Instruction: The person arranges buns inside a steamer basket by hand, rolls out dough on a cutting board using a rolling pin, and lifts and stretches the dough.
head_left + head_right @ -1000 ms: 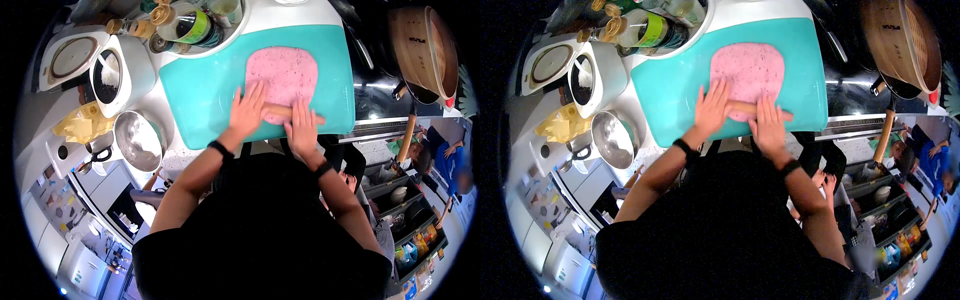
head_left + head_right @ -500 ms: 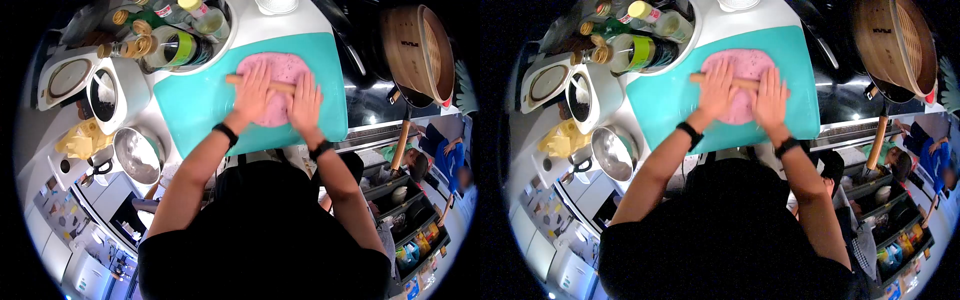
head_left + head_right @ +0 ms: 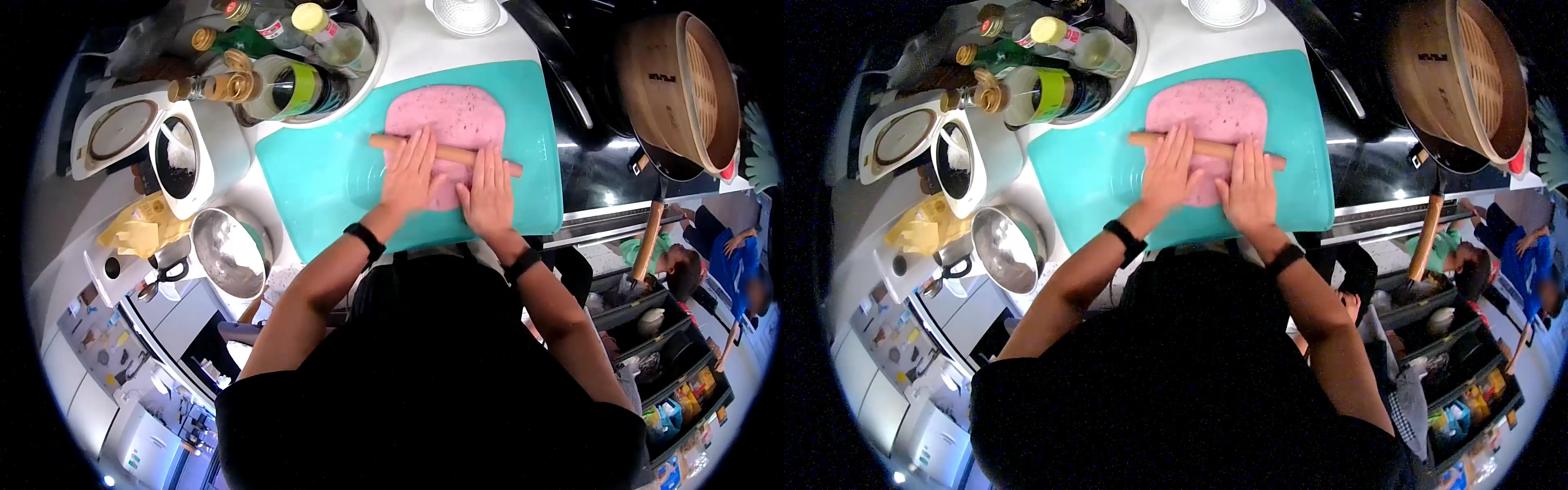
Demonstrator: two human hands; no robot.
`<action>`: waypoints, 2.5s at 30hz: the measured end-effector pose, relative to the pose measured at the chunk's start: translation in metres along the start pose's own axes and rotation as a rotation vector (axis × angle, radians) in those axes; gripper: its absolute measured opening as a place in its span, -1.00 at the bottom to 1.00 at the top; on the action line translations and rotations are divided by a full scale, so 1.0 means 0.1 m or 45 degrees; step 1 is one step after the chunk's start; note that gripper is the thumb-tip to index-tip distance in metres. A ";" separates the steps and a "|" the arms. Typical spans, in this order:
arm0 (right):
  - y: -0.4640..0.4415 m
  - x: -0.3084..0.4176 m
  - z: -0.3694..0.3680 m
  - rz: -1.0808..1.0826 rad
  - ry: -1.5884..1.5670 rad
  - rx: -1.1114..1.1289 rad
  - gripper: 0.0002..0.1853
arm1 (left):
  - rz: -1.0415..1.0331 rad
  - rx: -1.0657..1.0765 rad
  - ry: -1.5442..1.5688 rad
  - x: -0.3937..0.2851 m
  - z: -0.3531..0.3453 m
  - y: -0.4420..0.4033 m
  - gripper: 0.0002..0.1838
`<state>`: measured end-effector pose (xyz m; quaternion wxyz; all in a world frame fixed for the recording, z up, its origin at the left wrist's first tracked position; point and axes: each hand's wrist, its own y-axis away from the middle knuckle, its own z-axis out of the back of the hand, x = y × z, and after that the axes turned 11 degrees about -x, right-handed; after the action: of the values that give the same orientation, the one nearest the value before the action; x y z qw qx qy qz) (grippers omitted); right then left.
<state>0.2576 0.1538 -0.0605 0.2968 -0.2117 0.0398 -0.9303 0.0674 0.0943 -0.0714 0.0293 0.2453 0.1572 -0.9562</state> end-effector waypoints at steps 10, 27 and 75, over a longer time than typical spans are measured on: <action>-0.86 -0.38 -0.29 -0.098 0.216 -0.211 -0.23 | -0.112 -0.096 -0.288 0.40 -0.09 -0.81 -0.33; -0.17 0.16 -0.29 -0.141 0.275 -0.151 -0.27 | -0.086 -0.013 -0.370 0.33 0.15 -0.06 -0.32; -1.20 -0.50 0.84 -0.112 -0.809 0.314 -0.65 | 0.322 0.477 0.869 0.05 1.05 -1.24 -0.80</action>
<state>0.2648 0.2848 0.0215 0.2773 -0.4549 -0.1767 -0.8276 -0.0021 0.1792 0.0492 0.0477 0.5671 -0.0504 -0.8207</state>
